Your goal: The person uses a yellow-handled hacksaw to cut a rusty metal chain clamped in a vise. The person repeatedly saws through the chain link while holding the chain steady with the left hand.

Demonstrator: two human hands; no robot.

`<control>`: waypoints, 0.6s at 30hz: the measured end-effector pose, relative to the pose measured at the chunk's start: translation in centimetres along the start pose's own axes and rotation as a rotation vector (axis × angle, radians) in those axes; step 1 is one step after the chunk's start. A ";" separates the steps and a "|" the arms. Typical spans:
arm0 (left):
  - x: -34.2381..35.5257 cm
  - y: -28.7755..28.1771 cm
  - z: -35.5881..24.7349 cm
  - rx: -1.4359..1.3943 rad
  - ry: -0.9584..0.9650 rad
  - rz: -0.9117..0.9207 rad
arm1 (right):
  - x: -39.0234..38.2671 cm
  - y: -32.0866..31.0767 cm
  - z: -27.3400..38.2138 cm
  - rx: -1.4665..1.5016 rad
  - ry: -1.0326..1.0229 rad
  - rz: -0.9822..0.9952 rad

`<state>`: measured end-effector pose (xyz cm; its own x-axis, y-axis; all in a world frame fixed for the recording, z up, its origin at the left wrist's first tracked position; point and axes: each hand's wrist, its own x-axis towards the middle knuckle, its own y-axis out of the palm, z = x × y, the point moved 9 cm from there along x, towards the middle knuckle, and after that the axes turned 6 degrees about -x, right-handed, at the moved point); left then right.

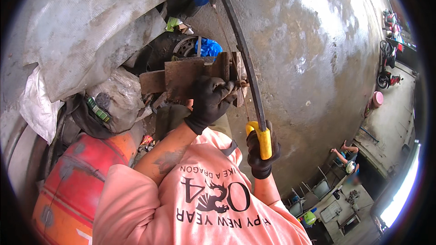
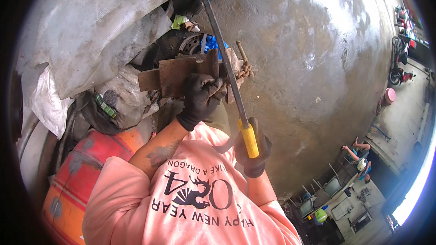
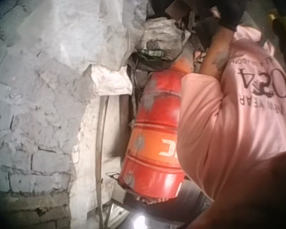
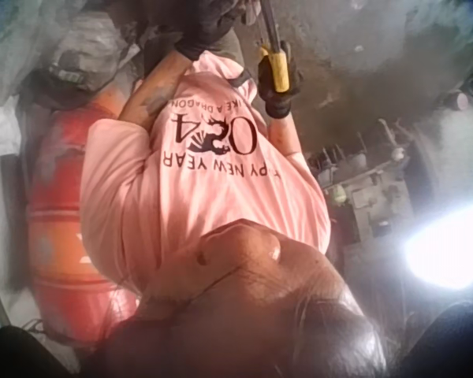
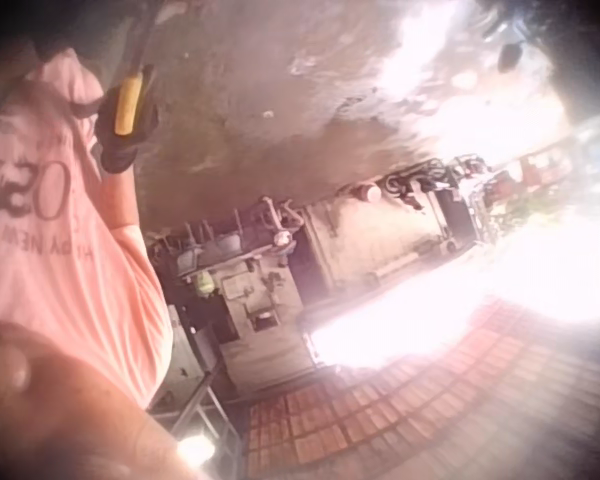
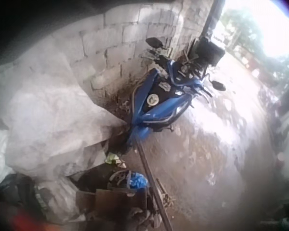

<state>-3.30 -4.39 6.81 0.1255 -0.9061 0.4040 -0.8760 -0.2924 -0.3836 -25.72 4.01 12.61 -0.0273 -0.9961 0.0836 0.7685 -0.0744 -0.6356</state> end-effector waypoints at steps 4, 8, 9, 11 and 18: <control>-0.1 -0.2 -0.2 -0.012 -0.017 0.014 | -2.9 -0.9 -1.5 0.141 0.178 -0.011; 0.2 -0.1 0.3 -0.012 -0.021 -0.006 | -6.1 -4.3 -0.3 -0.220 0.148 0.065; 0.4 -0.1 0.1 0.011 -0.007 0.010 | -7.4 -5.1 0.2 -0.224 0.171 0.054; 0.1 -0.1 0.2 -0.007 -0.017 0.014 | -8.5 -6.0 0.3 -0.189 0.203 0.018; -0.2 0.4 0.6 -0.044 -0.048 0.051 | -8.7 -6.2 1.4 -0.195 0.120 -0.051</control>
<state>-3.36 -4.54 6.05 0.1016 -0.9332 0.3446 -0.9012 -0.2331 -0.3655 -29.34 13.18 16.95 -0.1482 -0.9883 0.0349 0.6267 -0.1211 -0.7698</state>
